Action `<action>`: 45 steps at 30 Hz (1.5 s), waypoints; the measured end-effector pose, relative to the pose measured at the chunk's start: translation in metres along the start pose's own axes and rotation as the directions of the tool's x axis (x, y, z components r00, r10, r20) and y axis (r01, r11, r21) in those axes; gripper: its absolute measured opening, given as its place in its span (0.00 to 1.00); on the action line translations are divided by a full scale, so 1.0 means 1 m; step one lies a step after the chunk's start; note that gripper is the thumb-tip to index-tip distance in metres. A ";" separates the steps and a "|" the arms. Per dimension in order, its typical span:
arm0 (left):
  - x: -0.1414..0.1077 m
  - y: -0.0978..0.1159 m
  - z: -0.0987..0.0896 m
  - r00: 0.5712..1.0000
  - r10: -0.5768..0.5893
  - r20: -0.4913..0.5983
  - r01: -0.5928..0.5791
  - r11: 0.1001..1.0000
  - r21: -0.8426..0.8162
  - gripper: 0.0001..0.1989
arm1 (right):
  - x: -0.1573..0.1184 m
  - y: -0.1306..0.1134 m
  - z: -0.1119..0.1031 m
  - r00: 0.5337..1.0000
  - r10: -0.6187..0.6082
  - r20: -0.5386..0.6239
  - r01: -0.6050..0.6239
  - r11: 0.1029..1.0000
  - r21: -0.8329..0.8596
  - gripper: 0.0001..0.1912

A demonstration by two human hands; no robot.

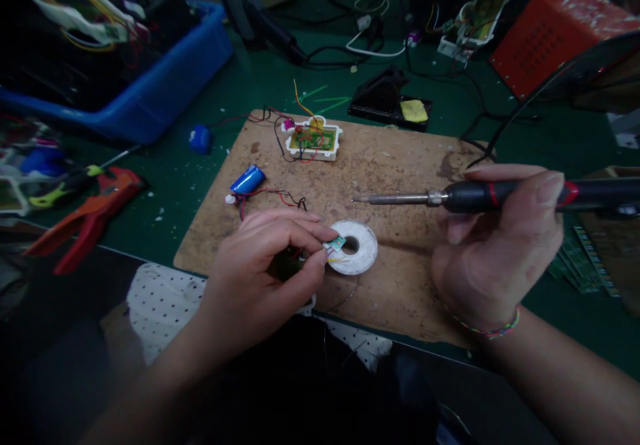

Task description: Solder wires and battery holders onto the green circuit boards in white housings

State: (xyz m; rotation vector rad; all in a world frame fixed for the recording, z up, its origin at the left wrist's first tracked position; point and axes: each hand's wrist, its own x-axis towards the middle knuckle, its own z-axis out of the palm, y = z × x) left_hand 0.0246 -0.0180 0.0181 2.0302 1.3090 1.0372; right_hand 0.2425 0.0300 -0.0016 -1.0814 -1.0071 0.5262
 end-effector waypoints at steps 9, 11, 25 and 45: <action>-0.001 0.002 0.003 0.999 -0.032 -0.029 0.033 0.999 0.023 0.07 | -0.004 0.006 -0.003 0.991 -0.125 0.048 0.120 0.988 0.093 0.14; -0.001 0.003 0.003 0.999 -0.032 -0.037 0.033 0.999 0.032 0.07 | -0.005 0.004 -0.003 0.992 -0.117 0.048 0.113 0.990 0.079 0.12; -0.002 0.007 0.005 0.997 -0.046 -0.058 0.050 0.996 0.072 0.07 | -0.009 0.001 -0.005 0.989 -0.101 0.104 0.099 0.995 0.026 0.08; -0.002 0.010 0.006 0.995 -0.077 -0.060 0.082 0.992 0.092 0.07 | -0.005 0.012 -0.004 0.968 -0.232 0.095 0.237 0.970 -0.048 0.09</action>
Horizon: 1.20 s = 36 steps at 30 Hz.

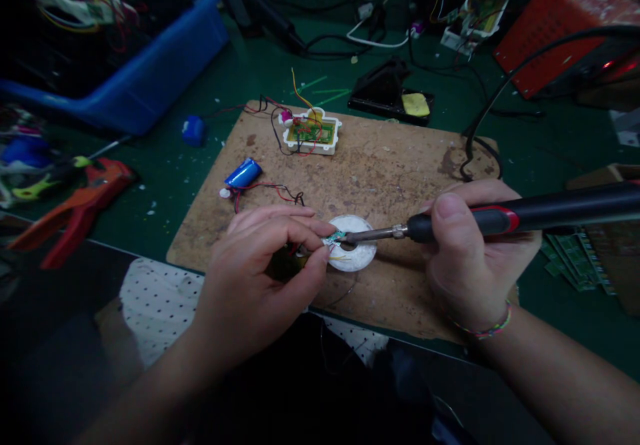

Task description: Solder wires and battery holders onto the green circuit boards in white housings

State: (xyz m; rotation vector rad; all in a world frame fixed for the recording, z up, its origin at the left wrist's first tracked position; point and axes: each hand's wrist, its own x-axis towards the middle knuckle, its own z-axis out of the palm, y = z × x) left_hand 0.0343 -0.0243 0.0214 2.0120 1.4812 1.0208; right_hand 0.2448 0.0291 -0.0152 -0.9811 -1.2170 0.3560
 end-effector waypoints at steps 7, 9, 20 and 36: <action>-0.001 0.003 0.001 1.000 -0.021 -0.009 0.021 0.999 0.032 0.08 | -0.002 -0.006 -0.001 0.999 0.040 0.014 -0.040 0.999 0.002 0.08; -0.001 0.004 0.002 1.000 -0.021 -0.011 0.022 0.999 0.040 0.08 | -0.001 -0.004 0.000 0.999 0.033 0.002 -0.033 0.999 0.020 0.09; -0.001 0.007 0.003 1.000 -0.018 -0.023 0.020 0.998 0.068 0.08 | 0.000 0.000 0.002 1.000 -0.010 -0.010 0.010 1.000 0.028 0.11; 0.000 0.008 0.001 1.000 -0.008 -0.020 0.009 0.996 0.089 0.08 | 0.000 -0.015 0.001 0.997 0.080 0.007 -0.080 0.993 0.088 0.13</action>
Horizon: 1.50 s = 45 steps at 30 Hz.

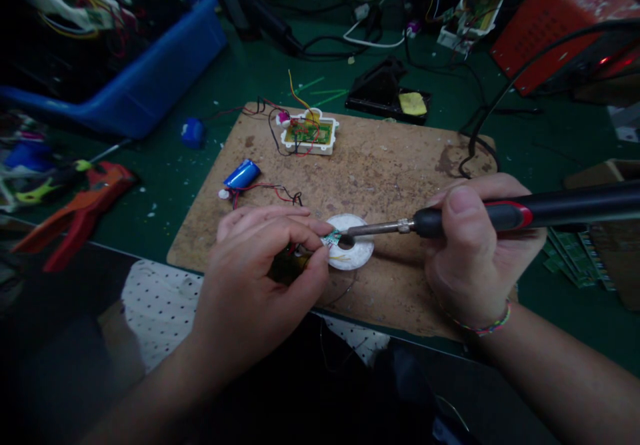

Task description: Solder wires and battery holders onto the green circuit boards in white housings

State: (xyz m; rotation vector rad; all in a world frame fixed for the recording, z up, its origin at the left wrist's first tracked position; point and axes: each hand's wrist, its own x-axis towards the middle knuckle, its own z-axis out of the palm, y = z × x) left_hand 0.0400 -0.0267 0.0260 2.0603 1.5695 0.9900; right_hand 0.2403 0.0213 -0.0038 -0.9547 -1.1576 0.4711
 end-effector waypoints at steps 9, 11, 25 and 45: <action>0.001 0.001 0.000 1.000 0.006 0.005 -0.006 1.000 0.010 0.08 | -0.004 0.005 -0.002 0.991 -0.093 0.093 0.103 0.990 -0.099 0.08; 0.000 0.000 0.000 1.000 0.004 0.011 -0.004 1.000 0.013 0.08 | -0.004 0.003 -0.002 0.967 -0.061 0.246 0.087 0.992 -0.094 0.13; -0.010 -0.008 0.003 0.997 0.056 -0.056 -0.060 0.996 -0.068 0.05 | -0.002 0.008 0.009 0.788 0.181 0.589 -0.210 0.977 -0.020 0.44; -0.047 -0.012 -0.011 0.945 0.199 -0.258 -0.169 0.977 0.131 0.11 | -0.007 0.004 0.006 0.760 0.182 0.624 -0.158 0.983 -0.094 0.39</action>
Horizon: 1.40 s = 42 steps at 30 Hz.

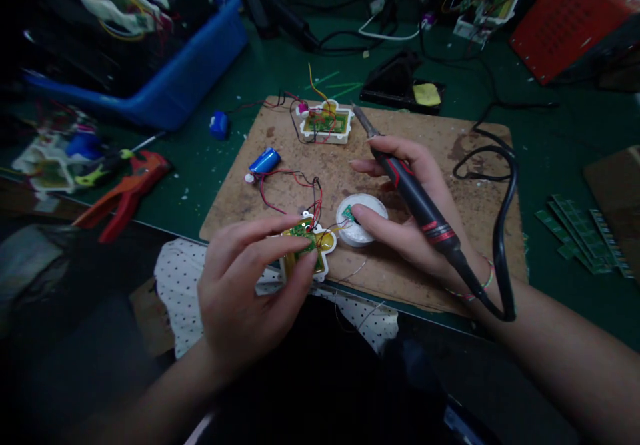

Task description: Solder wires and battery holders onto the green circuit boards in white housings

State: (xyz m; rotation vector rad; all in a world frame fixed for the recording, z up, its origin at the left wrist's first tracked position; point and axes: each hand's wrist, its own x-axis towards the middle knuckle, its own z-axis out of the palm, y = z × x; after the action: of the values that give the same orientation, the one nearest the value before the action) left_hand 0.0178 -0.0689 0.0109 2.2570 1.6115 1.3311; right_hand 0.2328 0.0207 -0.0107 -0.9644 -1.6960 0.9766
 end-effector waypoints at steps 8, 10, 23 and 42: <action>-0.007 -0.008 0.015 0.999 0.004 0.053 -0.006 0.999 0.039 0.10 | 0.000 0.001 0.002 1.000 0.020 -0.015 -0.020 0.999 0.027 0.41; -0.012 -0.010 0.017 0.996 -0.034 0.078 0.029 0.997 0.066 0.09 | 0.000 0.001 0.002 0.999 0.028 -0.015 -0.028 0.999 0.040 0.41; -0.012 -0.004 0.018 0.986 -0.112 0.126 0.098 0.989 0.110 0.05 | 0.002 -0.002 0.005 1.000 0.021 -0.018 -0.020 0.998 0.066 0.41; -0.003 0.003 0.012 0.942 -0.236 0.238 0.195 0.964 0.181 0.03 | 0.004 -0.001 0.005 1.000 0.009 0.011 -0.010 0.997 0.073 0.39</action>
State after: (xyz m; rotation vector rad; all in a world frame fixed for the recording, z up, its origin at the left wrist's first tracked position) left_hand 0.0280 -0.0672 0.0032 2.1449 1.8553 0.8492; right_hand 0.2269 0.0225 -0.0098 -0.9213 -1.6551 1.0443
